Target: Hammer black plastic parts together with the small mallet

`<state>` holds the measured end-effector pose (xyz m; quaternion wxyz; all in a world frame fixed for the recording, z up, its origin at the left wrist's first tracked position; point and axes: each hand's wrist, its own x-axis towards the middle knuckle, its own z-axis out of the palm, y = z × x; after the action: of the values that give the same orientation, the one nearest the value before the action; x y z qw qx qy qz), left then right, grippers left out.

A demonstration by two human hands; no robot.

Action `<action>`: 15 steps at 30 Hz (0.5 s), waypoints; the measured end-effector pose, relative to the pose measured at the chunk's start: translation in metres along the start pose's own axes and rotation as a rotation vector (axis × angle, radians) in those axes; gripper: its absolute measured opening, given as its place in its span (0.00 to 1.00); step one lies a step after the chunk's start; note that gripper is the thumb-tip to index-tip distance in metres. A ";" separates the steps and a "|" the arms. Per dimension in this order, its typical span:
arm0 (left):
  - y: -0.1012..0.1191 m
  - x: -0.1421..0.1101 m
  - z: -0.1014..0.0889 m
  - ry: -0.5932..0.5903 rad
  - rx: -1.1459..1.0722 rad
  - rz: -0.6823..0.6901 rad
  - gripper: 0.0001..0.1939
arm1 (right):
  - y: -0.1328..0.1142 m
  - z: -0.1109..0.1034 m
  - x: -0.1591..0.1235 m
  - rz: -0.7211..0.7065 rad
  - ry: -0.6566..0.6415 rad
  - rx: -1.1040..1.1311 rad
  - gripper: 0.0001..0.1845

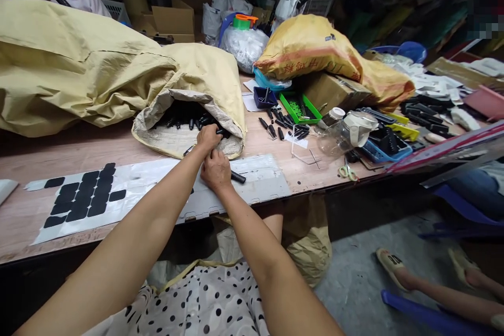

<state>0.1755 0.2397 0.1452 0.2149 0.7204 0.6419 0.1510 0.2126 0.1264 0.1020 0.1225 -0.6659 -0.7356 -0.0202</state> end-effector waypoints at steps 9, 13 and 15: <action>-0.095 -0.109 -0.023 0.393 -0.306 0.324 0.13 | -0.001 -0.001 -0.002 0.017 0.017 0.000 0.17; -0.156 -0.173 -0.027 0.424 -0.214 0.235 0.11 | 0.001 -0.002 -0.002 0.010 0.022 0.004 0.17; -0.175 -0.188 -0.023 0.397 -0.155 0.215 0.10 | 0.002 -0.001 -0.003 0.011 0.025 0.005 0.17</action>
<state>-0.0106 0.0707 0.0876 0.1216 0.7222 0.5778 0.3604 0.2151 0.1240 0.1022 0.1333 -0.6693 -0.7305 -0.0261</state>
